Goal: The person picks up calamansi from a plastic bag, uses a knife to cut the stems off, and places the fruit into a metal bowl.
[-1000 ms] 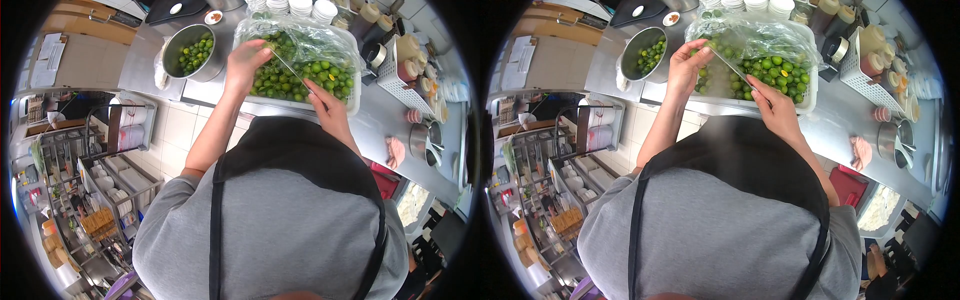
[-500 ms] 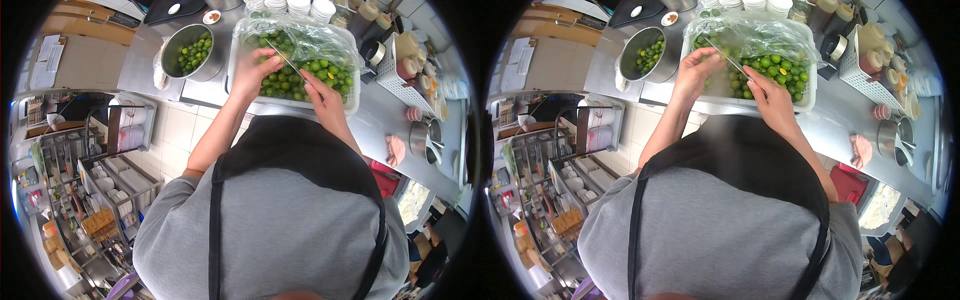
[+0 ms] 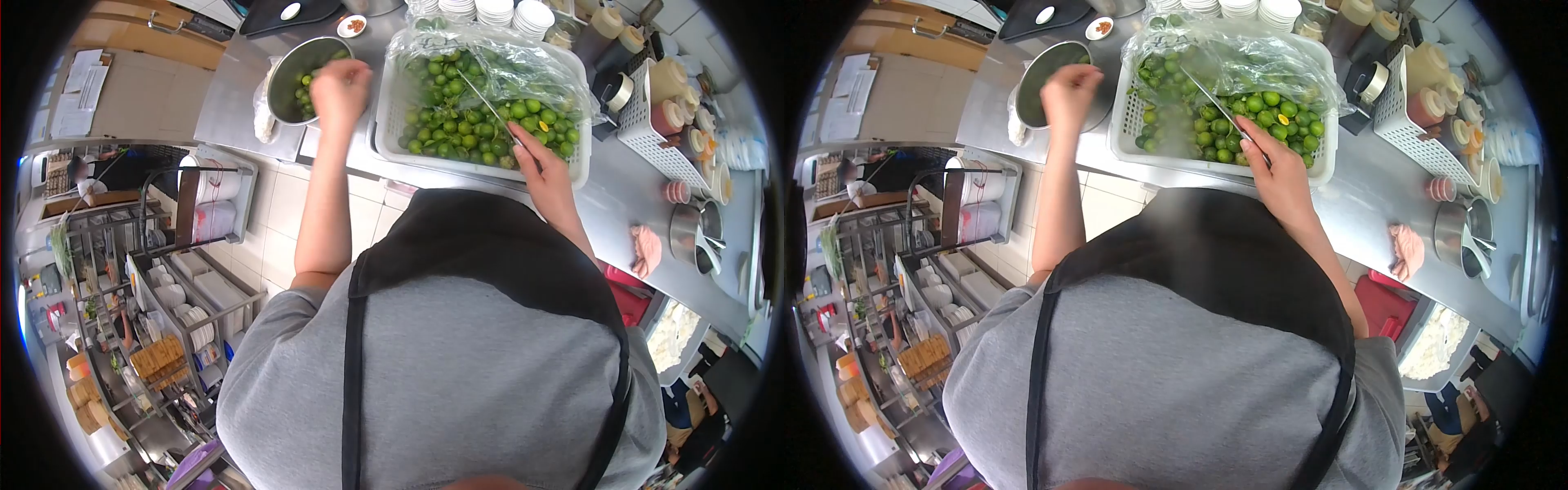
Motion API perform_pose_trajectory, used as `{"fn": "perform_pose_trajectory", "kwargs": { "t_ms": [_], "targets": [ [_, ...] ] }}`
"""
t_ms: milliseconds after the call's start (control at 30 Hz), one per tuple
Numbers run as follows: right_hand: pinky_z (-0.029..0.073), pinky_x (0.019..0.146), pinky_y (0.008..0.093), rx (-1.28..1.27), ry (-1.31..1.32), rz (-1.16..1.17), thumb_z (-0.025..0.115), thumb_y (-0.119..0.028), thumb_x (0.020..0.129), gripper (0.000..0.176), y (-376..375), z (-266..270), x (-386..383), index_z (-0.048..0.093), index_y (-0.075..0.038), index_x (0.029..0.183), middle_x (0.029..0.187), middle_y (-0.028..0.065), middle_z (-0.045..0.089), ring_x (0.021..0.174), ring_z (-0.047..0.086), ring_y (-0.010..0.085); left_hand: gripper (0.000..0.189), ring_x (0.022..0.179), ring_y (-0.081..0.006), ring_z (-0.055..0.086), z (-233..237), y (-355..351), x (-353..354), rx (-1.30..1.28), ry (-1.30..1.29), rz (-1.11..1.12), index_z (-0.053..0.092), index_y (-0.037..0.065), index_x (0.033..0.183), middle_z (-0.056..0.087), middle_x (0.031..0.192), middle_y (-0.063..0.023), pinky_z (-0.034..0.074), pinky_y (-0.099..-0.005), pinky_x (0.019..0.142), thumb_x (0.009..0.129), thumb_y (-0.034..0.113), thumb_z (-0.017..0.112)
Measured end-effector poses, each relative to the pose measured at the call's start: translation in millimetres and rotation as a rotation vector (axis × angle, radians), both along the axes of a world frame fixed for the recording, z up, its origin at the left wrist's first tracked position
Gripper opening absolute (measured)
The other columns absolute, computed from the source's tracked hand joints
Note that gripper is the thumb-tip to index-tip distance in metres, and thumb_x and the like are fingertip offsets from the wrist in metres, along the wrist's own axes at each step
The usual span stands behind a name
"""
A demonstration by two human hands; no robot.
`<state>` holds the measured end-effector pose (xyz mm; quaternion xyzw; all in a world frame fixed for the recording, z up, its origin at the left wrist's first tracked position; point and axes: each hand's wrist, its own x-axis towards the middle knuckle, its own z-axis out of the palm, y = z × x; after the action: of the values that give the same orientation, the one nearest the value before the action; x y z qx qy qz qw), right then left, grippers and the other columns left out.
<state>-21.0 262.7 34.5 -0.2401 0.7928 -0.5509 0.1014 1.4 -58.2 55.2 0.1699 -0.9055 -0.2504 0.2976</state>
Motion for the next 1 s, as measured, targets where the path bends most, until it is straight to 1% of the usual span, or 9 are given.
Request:
{"fn": "perform_pose_trajectory", "kwargs": {
  "t_ms": [133, 333, 467, 533, 567, 600, 667, 700, 1000],
  "targets": [
    [0.046, 0.079, 0.0278, -0.005, 0.017, -0.014, 0.053, -0.019, 0.091, 0.030, 0, 3, 2, 0.057, -0.009, 0.120, 0.108, 0.0127, 0.064, 0.092, 0.063, 0.0215, 0.010, 0.073, -0.0297, 0.066, -40, 51, -6, -0.254, -0.617, -0.075, 0.066, 0.006, 0.081, 0.067, 0.078, -0.0130, 0.052, -0.0391, 0.066, 0.072, 0.009, 0.063],
    [0.046, 0.076, 0.0275, 0.000, 0.004, -0.023, 0.053, -0.018, 0.091, 0.030, 2, 4, 3, 0.057, -0.008, 0.119, 0.106, 0.0114, 0.065, 0.087, 0.062, 0.0202, 0.019, 0.076, -0.0363, 0.064, -62, 70, -14, -0.393, -0.684, -0.113, 0.056, 0.004, 0.093, 0.063, 0.080, -0.0203, 0.051, -0.0431, 0.066, 0.073, 0.005, 0.054],
    [0.046, 0.076, 0.0268, -0.014, -0.046, -0.026, 0.053, -0.017, 0.091, 0.030, 2, 9, 3, 0.057, -0.009, 0.119, 0.106, 0.0106, 0.065, 0.086, 0.062, 0.0183, 0.019, 0.075, -0.0299, 0.065, -35, 66, -3, -0.324, -0.654, -0.139, 0.055, 0.002, 0.093, 0.063, 0.082, -0.0160, 0.052, -0.0389, 0.064, 0.074, 0.002, 0.057],
    [0.046, 0.076, 0.0268, -0.022, -0.029, -0.015, 0.053, -0.017, 0.091, 0.030, 1, 9, 3, 0.057, -0.009, 0.120, 0.107, 0.0107, 0.064, 0.087, 0.062, 0.0178, 0.022, 0.080, -0.0224, 0.064, -37, 50, 1, 0.288, -0.250, -0.354, 0.054, 0.002, 0.096, 0.060, 0.088, -0.0102, 0.052, -0.0338, 0.065, 0.074, -0.002, 0.059],
    [0.046, 0.077, 0.0267, -0.031, -0.006, 0.002, 0.053, -0.017, 0.092, 0.030, 0, 10, 3, 0.056, -0.009, 0.121, 0.108, 0.0108, 0.064, 0.088, 0.062, 0.0173, 0.028, 0.086, -0.0178, 0.062, -41, 44, 0, 0.577, -0.103, -0.420, 0.054, 0.001, 0.103, 0.057, 0.094, -0.0067, 0.052, -0.0311, 0.073, 0.076, -0.004, 0.062],
    [0.046, 0.077, 0.0267, -0.031, -0.006, 0.005, 0.053, -0.017, 0.092, 0.030, -2, 12, 4, 0.056, -0.009, 0.121, 0.108, 0.0108, 0.064, 0.088, 0.062, 0.0173, 0.028, 0.086, -0.0178, 0.062, -32, 48, 3, 0.577, -0.103, -0.417, 0.054, 0.001, 0.103, 0.057, 0.094, -0.0067, 0.052, -0.0311, 0.073, 0.076, -0.004, 0.062],
    [0.046, 0.078, 0.0264, -0.038, -0.072, 0.032, 0.052, -0.016, 0.092, 0.031, -6, 17, 6, 0.056, -0.009, 0.122, 0.111, 0.0112, 0.063, 0.089, 0.061, 0.0168, 0.031, 0.092, -0.0198, 0.060, -7, 63, 8, 1.225, 0.105, -0.382, 0.053, 0.001, 0.109, 0.056, 0.097, -0.0086, 0.051, -0.0334, 0.083, 0.079, -0.005, 0.058],
    [0.046, 0.078, 0.0264, -0.038, -0.071, 0.033, 0.052, -0.016, 0.092, 0.031, -8, 18, 7, 0.056, -0.009, 0.122, 0.111, 0.0112, 0.063, 0.089, 0.061, 0.0168, 0.032, 0.092, -0.0199, 0.061, -9, 61, 7, 1.251, 0.127, -0.416, 0.054, 0.000, 0.112, 0.057, 0.098, -0.0089, 0.050, -0.0348, 0.090, 0.081, -0.005, 0.058],
    [0.047, 0.078, 0.0275, -0.074, 0.066, 0.105, 0.052, -0.016, 0.092, 0.032, -11, 10, 7, 0.056, -0.012, 0.123, 0.112, 0.0119, 0.062, 0.090, 0.062, 0.0188, 0.023, 0.091, -0.0169, 0.060, -3, 80, 2, 1.277, 0.233, -0.362, 0.059, -0.003, 0.105, 0.061, 0.095, -0.0089, 0.050, -0.0355, 0.088, 0.083, -0.001, 0.061]
  ]
}}
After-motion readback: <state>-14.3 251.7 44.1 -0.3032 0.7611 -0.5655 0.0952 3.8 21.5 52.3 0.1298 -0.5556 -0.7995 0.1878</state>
